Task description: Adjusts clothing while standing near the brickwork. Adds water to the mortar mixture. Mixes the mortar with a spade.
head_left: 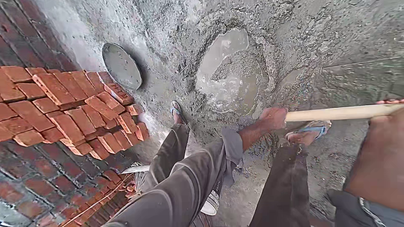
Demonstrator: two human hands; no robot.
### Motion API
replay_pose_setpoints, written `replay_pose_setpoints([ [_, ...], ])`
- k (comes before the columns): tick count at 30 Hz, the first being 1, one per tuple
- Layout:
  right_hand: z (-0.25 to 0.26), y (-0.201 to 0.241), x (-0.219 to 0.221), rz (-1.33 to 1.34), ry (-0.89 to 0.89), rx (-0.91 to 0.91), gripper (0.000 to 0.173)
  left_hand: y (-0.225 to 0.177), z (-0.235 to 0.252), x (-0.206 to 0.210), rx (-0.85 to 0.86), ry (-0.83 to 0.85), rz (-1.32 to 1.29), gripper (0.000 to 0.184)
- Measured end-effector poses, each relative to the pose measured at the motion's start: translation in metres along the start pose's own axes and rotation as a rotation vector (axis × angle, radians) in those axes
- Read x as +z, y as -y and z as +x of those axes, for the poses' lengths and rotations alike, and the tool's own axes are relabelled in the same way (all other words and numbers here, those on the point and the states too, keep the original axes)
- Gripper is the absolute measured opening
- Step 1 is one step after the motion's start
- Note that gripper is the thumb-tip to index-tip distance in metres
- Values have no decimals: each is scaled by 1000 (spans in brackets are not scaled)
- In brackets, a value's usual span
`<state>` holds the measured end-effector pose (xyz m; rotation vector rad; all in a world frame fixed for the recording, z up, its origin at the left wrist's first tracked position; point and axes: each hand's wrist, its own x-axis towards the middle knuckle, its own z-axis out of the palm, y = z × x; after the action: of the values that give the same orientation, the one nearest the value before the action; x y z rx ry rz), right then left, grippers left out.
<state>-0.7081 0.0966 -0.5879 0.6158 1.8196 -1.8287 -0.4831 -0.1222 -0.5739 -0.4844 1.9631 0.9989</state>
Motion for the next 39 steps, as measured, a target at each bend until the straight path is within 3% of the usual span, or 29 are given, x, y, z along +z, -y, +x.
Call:
replay_pose_setpoints([
  [1,-9,-32,13,19,-77,21,5,27,-24,2,-56,59,-3,43],
  [4,-87,-94,98,-43,-372,136,11,108,-104,14,-214,180,-56,57],
  [7,-142,-150,150,-75,-372,273,12,169,-163,23,-326,237,-82,58],
  [10,-157,-172,166,-99,-295,344,17,190,-191,29,-347,253,-161,56],
  [15,-158,-142,204,-105,-184,382,42,193,-217,6,-333,234,-323,51],
  [21,-203,-129,282,-215,-121,415,36,253,-260,-31,-142,263,-672,73],
  [22,-211,-130,299,-237,-105,408,34,270,-261,-41,-168,185,-751,73],
  [26,-234,-134,369,-364,75,380,28,339,-256,-63,-517,-457,-875,54],
  [28,-233,-127,411,-456,208,412,27,358,-258,-69,-584,-544,-923,47],
  [31,-225,-114,478,-591,336,392,24,363,-268,-78,-536,-545,-984,43],
  [34,-225,-86,522,-652,474,246,23,366,-271,-90,-496,-514,-1017,43],
  [39,-210,-71,516,-560,618,-127,15,367,-275,-100,-475,-507,-1054,42],
])
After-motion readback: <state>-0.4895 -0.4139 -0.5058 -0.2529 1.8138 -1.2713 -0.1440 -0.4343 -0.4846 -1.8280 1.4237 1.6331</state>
